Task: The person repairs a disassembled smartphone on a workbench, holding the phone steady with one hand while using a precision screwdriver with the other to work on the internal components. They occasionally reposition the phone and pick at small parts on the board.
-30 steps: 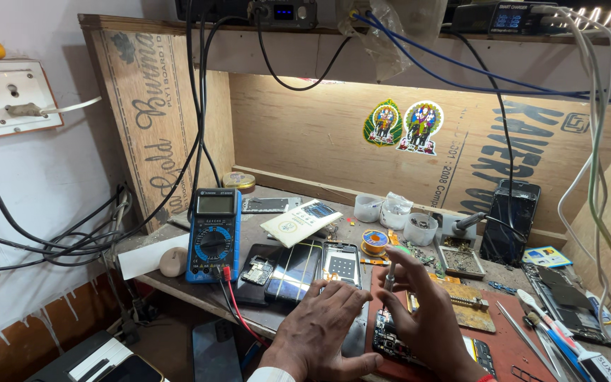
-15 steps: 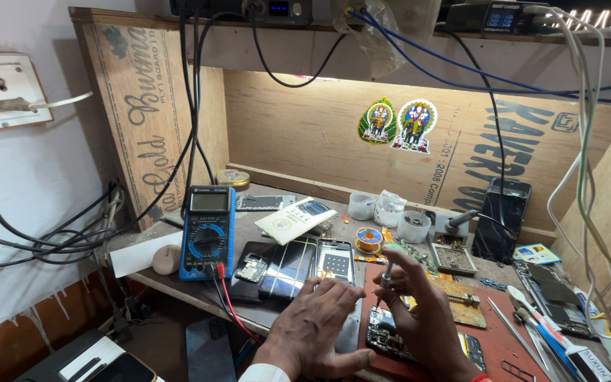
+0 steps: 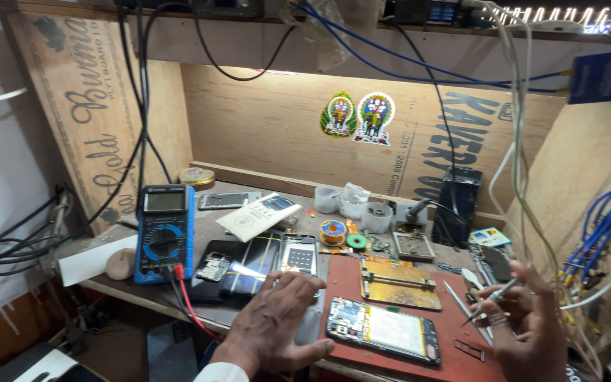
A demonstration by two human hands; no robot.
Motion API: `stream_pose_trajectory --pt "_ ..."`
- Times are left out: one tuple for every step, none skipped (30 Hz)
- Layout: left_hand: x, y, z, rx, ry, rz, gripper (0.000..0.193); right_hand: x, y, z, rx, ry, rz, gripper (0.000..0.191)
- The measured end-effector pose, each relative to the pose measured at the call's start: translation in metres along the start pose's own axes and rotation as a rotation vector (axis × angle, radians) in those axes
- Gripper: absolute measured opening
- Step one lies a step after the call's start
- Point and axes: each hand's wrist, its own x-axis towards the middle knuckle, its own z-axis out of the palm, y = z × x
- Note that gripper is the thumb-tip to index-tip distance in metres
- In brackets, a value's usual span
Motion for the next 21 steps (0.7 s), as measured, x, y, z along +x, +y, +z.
stream_pose_trajectory --pt "0.000 0.000 0.000 0.011 0.006 0.005 0.081 -0.002 0.002 -0.003 -0.007 0.002 0.008 0.069" --pt "0.001 0.000 0.000 0.020 0.012 0.009 0.081 -0.002 0.004 -0.004 -0.016 0.008 0.007 0.068" --pt "0.001 0.001 0.001 0.030 0.012 0.010 0.081 -0.004 0.005 -0.003 -0.026 0.014 0.008 0.068" --pt "0.001 0.001 0.001 0.038 0.012 0.010 0.082 -0.005 0.005 -0.001 -0.038 0.021 0.009 0.067" --pt "0.002 0.001 0.002 0.049 0.016 0.012 0.082 -0.005 0.005 -0.001 -0.075 0.016 0.018 0.067" --pt "0.003 0.000 0.002 0.054 0.023 0.016 0.082 -0.004 0.003 0.000 -0.112 0.009 0.027 0.066" --pt "0.002 0.000 0.002 0.056 0.027 0.017 0.083 -0.005 0.001 -0.001 -0.149 0.000 0.039 0.066" --pt "0.002 0.000 0.003 0.060 0.032 0.019 0.083 -0.005 -0.001 0.000 -0.144 -0.003 0.044 0.066" --pt "0.002 -0.001 0.003 0.059 0.022 0.007 0.083 -0.005 -0.003 0.000 -0.138 -0.004 0.048 0.067" --pt "0.002 -0.001 0.003 0.058 0.012 -0.004 0.083 -0.005 -0.005 0.001 -0.133 -0.005 0.051 0.067" --pt "0.003 -0.001 0.003 0.058 0.004 -0.014 0.082 -0.005 -0.007 0.001 -0.143 -0.002 0.055 0.067" --pt "0.003 0.000 0.003 0.056 -0.013 -0.029 0.083 -0.005 -0.008 0.001 -0.154 -0.001 0.060 0.066" --pt "0.003 0.000 0.003 0.054 -0.030 -0.045 0.083 -0.006 -0.009 0.001 -0.164 0.000 0.065 0.066" --pt "0.004 0.000 0.003 0.053 -0.046 -0.060 0.083 -0.005 -0.010 0.002 -0.149 0.007 0.064 0.066" --pt "0.004 0.001 0.003 0.054 -0.047 -0.056 0.084 -0.005 -0.010 0.001 -0.134 0.015 0.064 0.066" --pt "0.004 0.001 0.002 0.057 -0.046 -0.052 0.084 -0.005 -0.010 0.001 -0.118 0.022 0.062 0.066" --pt "0.004 0.001 0.002 0.059 -0.045 -0.049 0.084 -0.004 -0.010 0.001 -0.107 0.024 0.063 0.066" --pt "0.005 0.000 0.002 0.057 -0.059 -0.060 0.085 -0.004 -0.010 0.001 -0.095 0.024 0.062 0.066" --pt "0.006 0.000 0.002 0.054 -0.076 -0.071 0.085 -0.003 -0.009 0.001 -0.083 0.025 0.063 0.066" --pt "0.006 0.000 0.002 0.050 -0.093 -0.082 0.085 -0.003 -0.009 0.002 -0.047 0.028 0.062 0.066" --pt "0.006 0.000 0.002 0.048 -0.098 -0.087 0.085 -0.002 -0.008 0.002 -0.009 0.029 0.060 0.066"
